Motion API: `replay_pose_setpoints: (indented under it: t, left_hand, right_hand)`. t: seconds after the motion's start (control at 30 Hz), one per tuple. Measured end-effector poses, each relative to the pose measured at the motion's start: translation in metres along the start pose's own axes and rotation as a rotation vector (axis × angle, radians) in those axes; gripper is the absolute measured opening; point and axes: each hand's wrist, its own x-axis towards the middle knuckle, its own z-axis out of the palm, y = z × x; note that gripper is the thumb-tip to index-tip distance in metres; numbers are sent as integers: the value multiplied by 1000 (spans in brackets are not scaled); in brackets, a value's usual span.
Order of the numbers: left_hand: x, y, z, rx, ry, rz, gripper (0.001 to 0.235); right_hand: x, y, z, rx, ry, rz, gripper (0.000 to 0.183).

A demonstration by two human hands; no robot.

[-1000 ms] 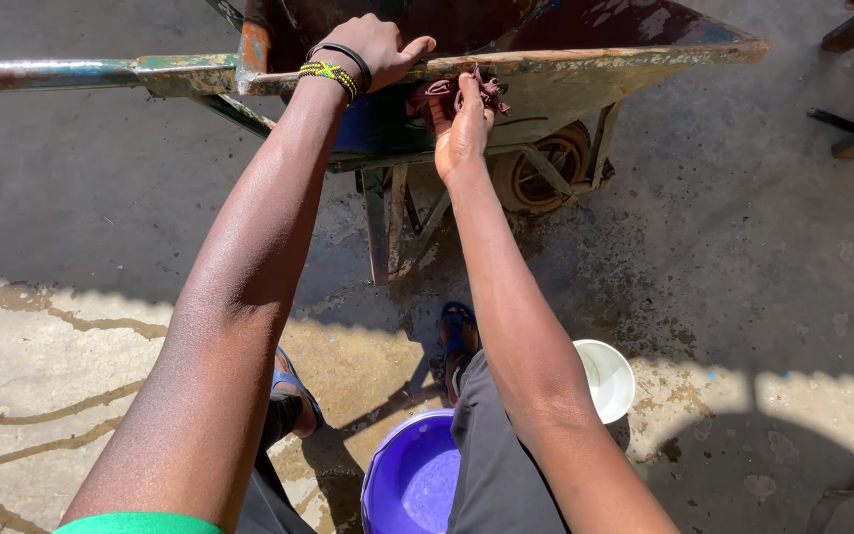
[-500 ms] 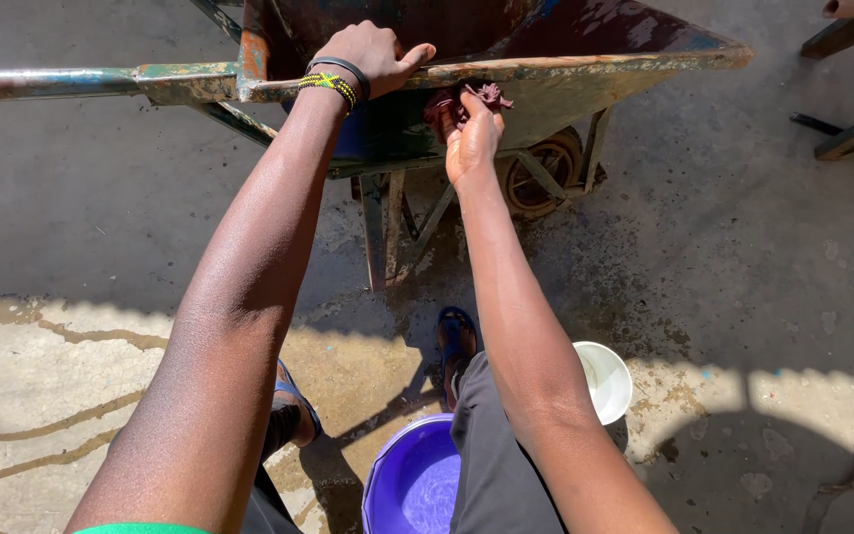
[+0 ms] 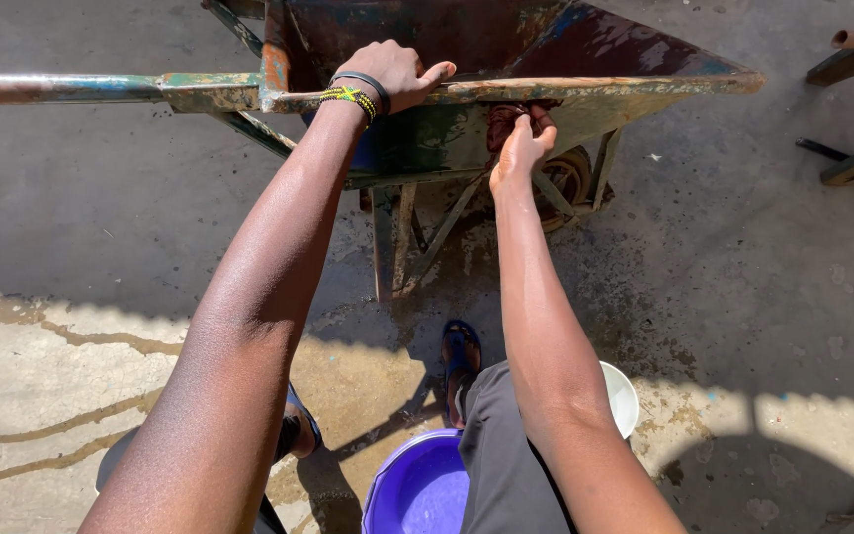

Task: The person scrubs the inside of a wheelbarrow with a cloth, repeatedly dipping the cloth into a bucket of water. The person wipes the rim and interior surfaces of the wheelbarrow, then rinses the cloth in a white bucket.

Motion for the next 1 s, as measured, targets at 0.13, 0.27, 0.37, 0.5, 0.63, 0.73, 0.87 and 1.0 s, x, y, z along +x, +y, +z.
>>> replay_pose_setpoints:
  t: [0.13,0.27,0.37,0.5,0.63,0.73,0.87,1.0]
  left_hand:
    - [-3,3,-4,-10,-6,2,92]
    - [0,0,-1,3,-3,-1,93]
    - [0,0,0,18,-4,8,93]
    - [-1,2,-1,46,6,16,90]
    - [-12,10,-14,39,-19,13,88]
    - [-12,10,-13,35,-3,31,87]
    - [-13,12,-11,28,30,23,83]
    - [-13,11,-11,38,34,14,85]
  right_hand:
    - [-44,16,25,-145,-38,-9,108]
    - [9,84,24,-615,-65,-353,75]
    - [25,86,15,-735,-120,-430,81]
    - [-8,20,10,-661,-46,-165,84]
    - [2,-15,-3,-268,84,20,87]
    - [-8,-25,1,-265,73,71,85]
    - [-34,-19,13,-378,107,-68,83]
    - [9,57,15,-619,-62,-357,89]
